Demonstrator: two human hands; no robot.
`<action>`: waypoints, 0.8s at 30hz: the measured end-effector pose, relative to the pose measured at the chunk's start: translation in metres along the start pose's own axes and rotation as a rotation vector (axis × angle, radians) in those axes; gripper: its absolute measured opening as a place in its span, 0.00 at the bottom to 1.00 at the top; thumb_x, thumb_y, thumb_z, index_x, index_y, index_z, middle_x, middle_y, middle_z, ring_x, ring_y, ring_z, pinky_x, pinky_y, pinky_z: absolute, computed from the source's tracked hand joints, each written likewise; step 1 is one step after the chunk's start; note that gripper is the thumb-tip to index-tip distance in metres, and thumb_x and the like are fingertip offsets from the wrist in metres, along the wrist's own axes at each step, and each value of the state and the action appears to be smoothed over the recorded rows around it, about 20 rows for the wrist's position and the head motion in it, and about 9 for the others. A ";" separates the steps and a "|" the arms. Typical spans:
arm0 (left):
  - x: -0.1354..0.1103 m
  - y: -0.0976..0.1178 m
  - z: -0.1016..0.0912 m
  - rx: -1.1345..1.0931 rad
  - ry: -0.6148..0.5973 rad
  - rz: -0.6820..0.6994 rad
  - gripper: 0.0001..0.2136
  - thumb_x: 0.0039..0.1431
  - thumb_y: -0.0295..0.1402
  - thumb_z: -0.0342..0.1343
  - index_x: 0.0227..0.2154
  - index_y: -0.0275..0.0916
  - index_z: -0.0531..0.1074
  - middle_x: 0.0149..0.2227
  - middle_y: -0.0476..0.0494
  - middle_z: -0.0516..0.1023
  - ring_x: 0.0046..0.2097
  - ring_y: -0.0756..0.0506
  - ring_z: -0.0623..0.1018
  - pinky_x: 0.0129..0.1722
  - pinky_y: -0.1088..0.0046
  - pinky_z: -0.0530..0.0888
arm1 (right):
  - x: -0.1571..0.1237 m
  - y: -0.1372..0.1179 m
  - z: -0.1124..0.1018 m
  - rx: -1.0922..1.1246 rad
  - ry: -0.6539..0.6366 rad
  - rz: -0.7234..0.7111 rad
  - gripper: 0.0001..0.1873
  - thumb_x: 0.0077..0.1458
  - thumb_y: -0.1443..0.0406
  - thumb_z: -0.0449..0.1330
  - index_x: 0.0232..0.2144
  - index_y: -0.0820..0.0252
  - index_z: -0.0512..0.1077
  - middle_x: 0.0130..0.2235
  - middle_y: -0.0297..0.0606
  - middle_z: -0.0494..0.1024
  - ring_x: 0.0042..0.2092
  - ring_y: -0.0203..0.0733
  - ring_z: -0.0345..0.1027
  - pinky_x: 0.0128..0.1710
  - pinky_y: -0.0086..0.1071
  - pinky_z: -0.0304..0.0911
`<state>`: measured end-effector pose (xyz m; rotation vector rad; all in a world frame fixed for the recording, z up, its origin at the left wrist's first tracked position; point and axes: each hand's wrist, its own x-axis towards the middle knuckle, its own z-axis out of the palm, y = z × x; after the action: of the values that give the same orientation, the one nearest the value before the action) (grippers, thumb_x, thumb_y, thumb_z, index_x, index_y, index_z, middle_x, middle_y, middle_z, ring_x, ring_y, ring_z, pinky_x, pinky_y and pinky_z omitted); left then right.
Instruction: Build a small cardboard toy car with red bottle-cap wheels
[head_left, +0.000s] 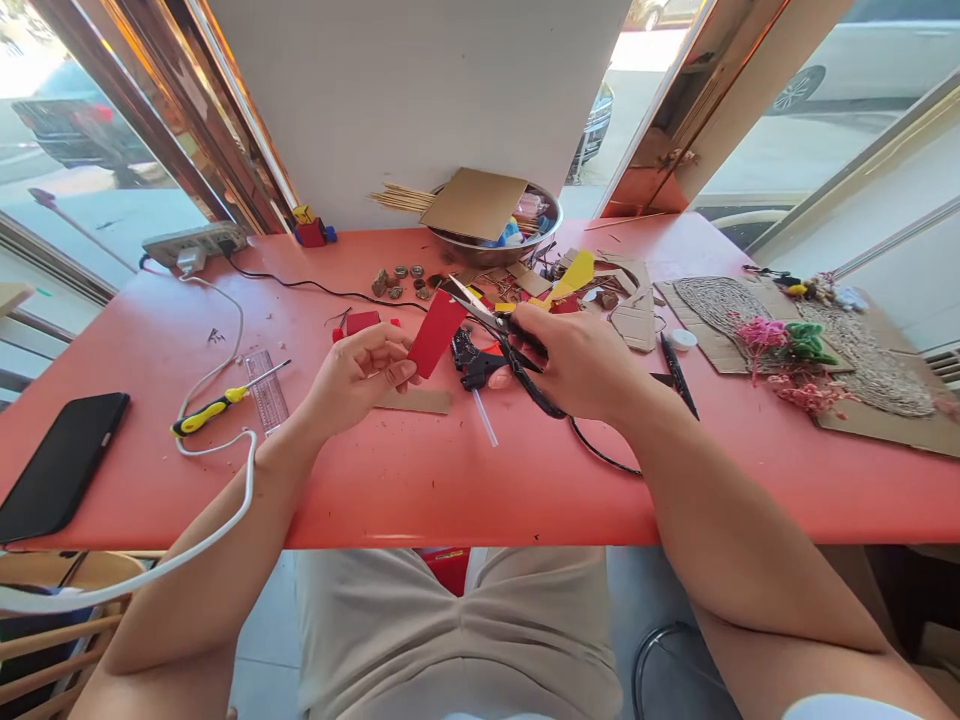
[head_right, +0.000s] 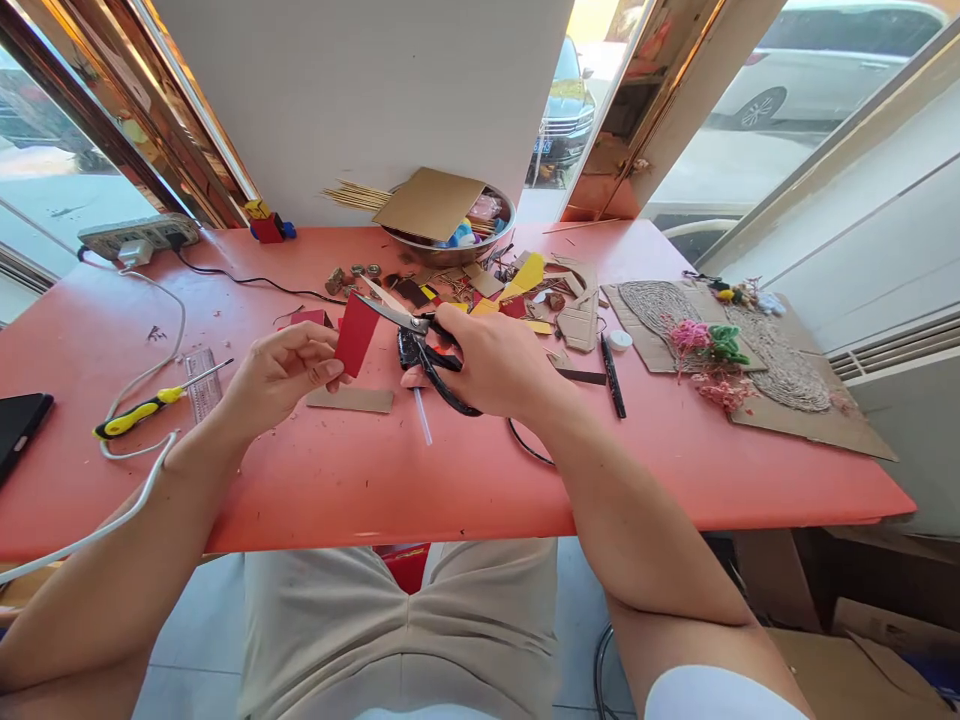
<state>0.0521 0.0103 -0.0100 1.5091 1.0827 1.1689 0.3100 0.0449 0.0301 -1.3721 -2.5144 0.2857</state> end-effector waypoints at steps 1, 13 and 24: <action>0.000 -0.001 0.000 0.007 0.006 0.001 0.17 0.48 0.47 0.77 0.32 0.44 0.79 0.28 0.45 0.86 0.29 0.44 0.82 0.29 0.67 0.80 | 0.000 0.001 0.000 -0.023 -0.001 -0.002 0.11 0.58 0.54 0.59 0.34 0.50 0.63 0.27 0.37 0.72 0.28 0.48 0.65 0.31 0.34 0.47; 0.000 -0.001 -0.001 0.048 0.052 0.042 0.16 0.48 0.46 0.77 0.31 0.44 0.79 0.24 0.48 0.81 0.27 0.45 0.79 0.31 0.67 0.79 | -0.001 -0.006 -0.004 -0.180 -0.028 0.016 0.17 0.62 0.50 0.60 0.44 0.55 0.73 0.32 0.44 0.81 0.31 0.51 0.71 0.31 0.34 0.46; 0.000 -0.004 -0.003 0.087 0.078 0.060 0.15 0.48 0.45 0.76 0.31 0.43 0.80 0.23 0.49 0.80 0.26 0.46 0.78 0.31 0.68 0.80 | -0.003 -0.005 -0.003 -0.206 -0.016 -0.013 0.18 0.64 0.50 0.60 0.46 0.56 0.75 0.34 0.46 0.84 0.33 0.52 0.74 0.31 0.35 0.44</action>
<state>0.0486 0.0120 -0.0134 1.5833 1.1605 1.2450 0.3088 0.0404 0.0344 -1.4310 -2.6257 0.0353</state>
